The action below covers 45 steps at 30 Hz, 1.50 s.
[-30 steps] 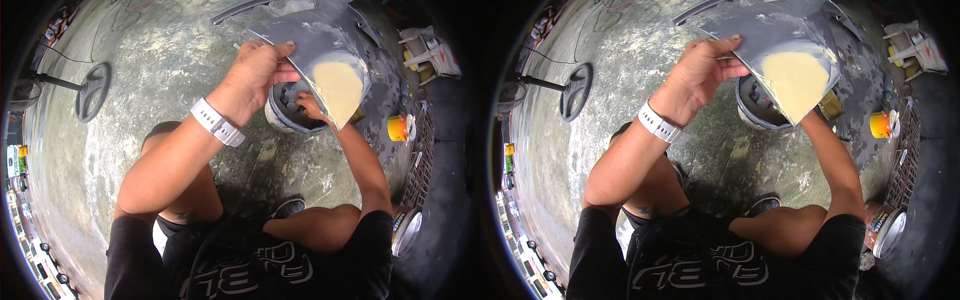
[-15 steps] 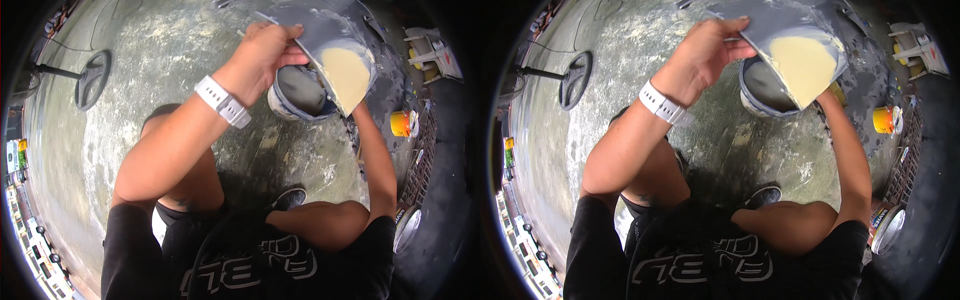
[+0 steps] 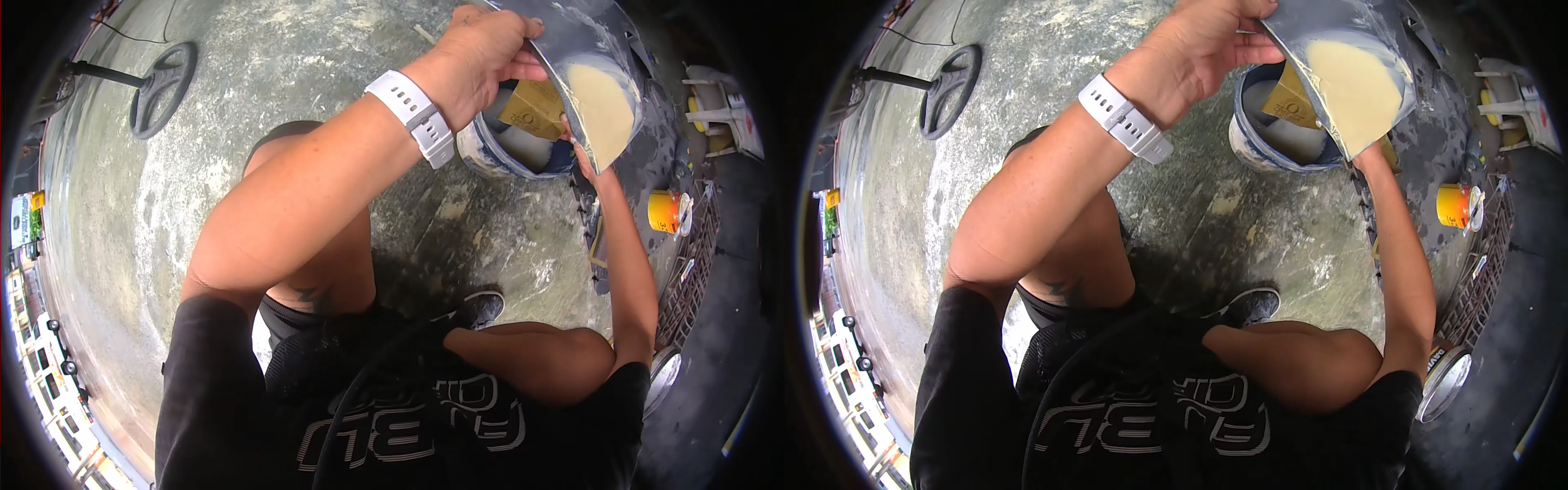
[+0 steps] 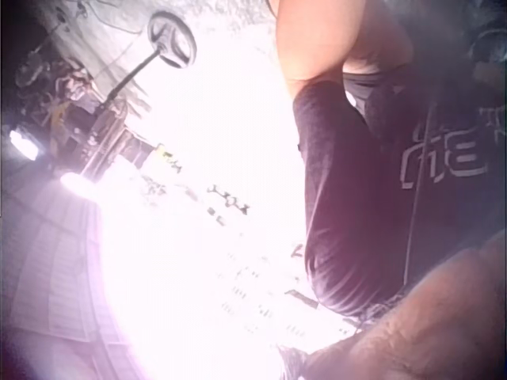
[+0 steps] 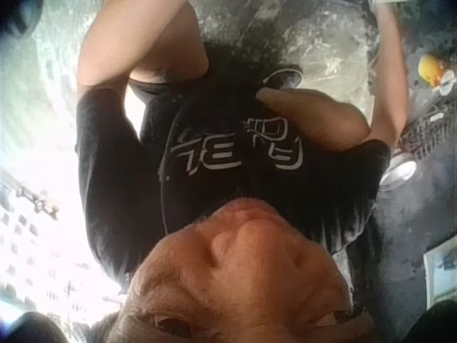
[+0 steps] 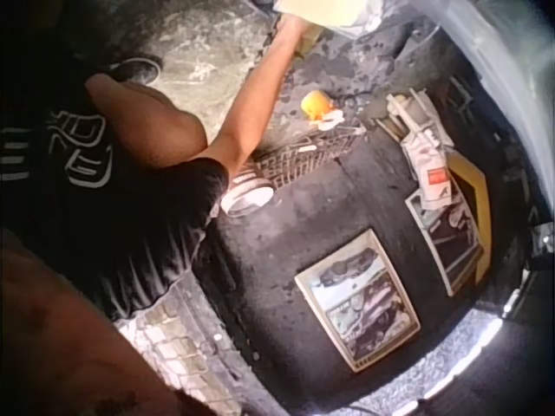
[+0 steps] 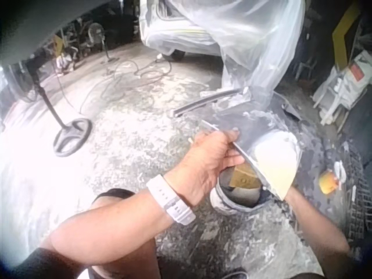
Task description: The person wraps sandpaper around a sanding block and wet sands the body filler on a car bumper panel using water from a bucket. The person then replaces the sandpaper on the block with another sheet of sandpaper.
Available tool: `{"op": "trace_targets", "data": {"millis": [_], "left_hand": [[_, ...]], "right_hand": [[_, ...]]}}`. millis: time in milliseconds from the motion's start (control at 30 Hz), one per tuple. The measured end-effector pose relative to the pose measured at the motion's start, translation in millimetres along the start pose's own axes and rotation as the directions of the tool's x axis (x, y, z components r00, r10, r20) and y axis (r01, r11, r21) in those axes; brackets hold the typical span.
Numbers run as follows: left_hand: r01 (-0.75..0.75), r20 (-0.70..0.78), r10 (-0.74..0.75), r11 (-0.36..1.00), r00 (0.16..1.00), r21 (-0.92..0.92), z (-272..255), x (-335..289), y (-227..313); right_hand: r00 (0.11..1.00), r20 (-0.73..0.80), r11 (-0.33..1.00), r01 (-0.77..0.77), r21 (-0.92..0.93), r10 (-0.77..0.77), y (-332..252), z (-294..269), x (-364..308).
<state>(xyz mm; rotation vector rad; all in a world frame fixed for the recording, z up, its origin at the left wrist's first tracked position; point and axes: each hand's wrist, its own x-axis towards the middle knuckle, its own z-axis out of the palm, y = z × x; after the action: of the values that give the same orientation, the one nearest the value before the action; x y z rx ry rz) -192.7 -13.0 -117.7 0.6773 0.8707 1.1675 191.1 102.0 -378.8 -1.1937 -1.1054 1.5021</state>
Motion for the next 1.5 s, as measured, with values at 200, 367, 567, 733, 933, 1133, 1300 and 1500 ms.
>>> {"op": "trace_targets", "data": {"millis": [200, 367, 567, 733, 933, 1133, 1300, 1500], "left_hand": [[-0.135, -0.021, 0.135, 0.990, 0.991, -0.034, 14, 7, -4], [-0.002, -0.042, 0.005, 0.996, 0.999, 0.088, -1, -6, -13], [0.209, -0.163, -0.171, 0.944, 0.972, 0.256, -40, -10, -98], [0.392, -0.177, -0.350, 0.802, 0.920, 0.452, -64, -9, -138], [0.405, -0.219, -0.403, 0.464, 0.888, 0.788, -71, -23, -98], [0.089, -0.077, -0.083, 0.159, 0.994, 0.983, -31, -12, -83], [-0.234, 0.391, 0.064, 0.883, 0.918, 0.406, -6, -11, -83], [-0.072, -0.057, 0.096, 0.939, 0.994, 0.337, -24, 7, -91]], "right_hand": [[1.000, 0.001, 0.998, -0.015, -0.061, 0.015, -21, 0, -18], [0.989, -0.147, 0.924, -0.027, -0.383, -0.032, -71, 32, -65], [0.939, -0.307, 0.896, 0.003, -0.443, -0.155, -122, -39, -107], [0.870, -0.347, 0.851, 0.140, -0.507, -0.350, -137, -67, -119], [0.949, -0.127, 0.893, 0.218, -0.393, -0.288, -162, 55, -134], [0.951, -0.071, 0.864, 0.239, -0.444, -0.300, -109, 75, -144], [0.996, 0.035, 0.995, 0.081, 0.065, -0.083, -117, 120, -123], [0.962, 0.092, 0.940, 0.273, -0.206, -0.259, -165, 155, -131]]}}
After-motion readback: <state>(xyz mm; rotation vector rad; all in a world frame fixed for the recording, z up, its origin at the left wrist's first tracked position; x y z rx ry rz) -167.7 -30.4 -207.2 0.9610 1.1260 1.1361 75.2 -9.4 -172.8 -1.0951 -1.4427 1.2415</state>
